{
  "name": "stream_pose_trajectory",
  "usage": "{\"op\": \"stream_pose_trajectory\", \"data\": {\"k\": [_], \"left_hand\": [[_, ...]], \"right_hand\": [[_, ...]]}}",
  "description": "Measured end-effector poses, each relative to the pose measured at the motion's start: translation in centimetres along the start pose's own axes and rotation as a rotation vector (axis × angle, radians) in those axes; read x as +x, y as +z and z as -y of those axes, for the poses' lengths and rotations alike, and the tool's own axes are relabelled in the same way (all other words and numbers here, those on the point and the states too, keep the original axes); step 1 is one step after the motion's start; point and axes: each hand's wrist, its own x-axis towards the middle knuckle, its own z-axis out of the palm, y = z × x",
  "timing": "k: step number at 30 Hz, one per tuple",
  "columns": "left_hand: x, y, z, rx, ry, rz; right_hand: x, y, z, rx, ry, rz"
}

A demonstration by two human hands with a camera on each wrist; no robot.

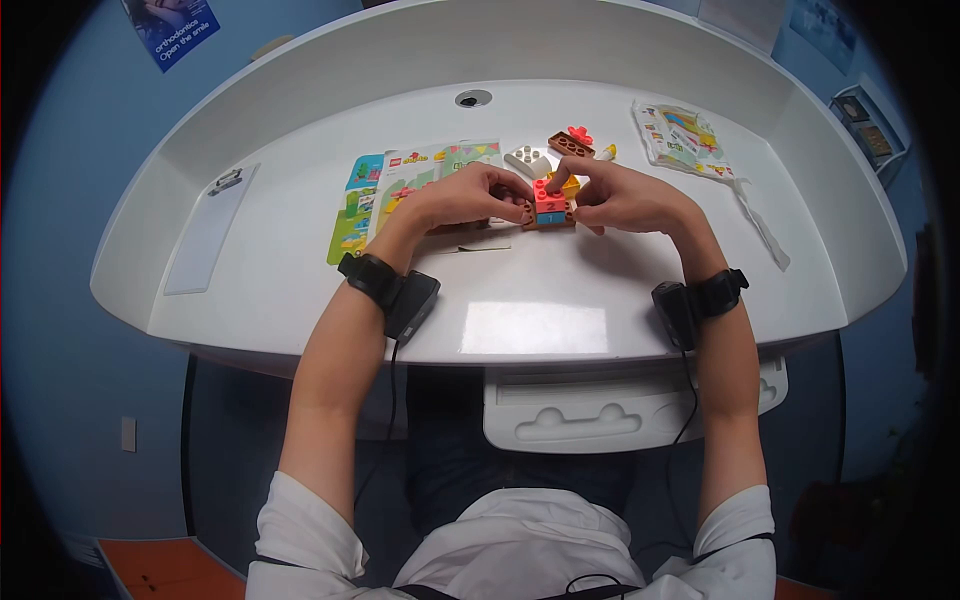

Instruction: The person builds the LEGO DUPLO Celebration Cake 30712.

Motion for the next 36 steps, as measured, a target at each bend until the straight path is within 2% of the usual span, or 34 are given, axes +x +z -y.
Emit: {"op": "stream_pose_trajectory", "data": {"k": [2,9,23,29,36], "left_hand": [[0.0,0.0,0.1,-0.008,0.02,-0.012],[0.0,-0.1,-0.2,-0.023,-0.019,0.02],[0.1,0.0,0.1,-0.038,-0.003,-0.008],[0.2,0.0,0.3,-0.025,0.049,-0.002],[0.2,0.0,0.3,-0.064,0.019,0.004]], "right_hand": [[-0.5,-0.3,0.7,-0.1,0.096,0.005],[-0.4,-0.9,-0.5,0.004,0.076,0.073],[-0.3,-0.5,0.2,-0.065,0.124,-0.009],[-0.4,-0.2,0.8,-0.015,0.075,-0.051],[0.1,-0.4,-0.4,-0.062,-0.014,-0.105]]}}
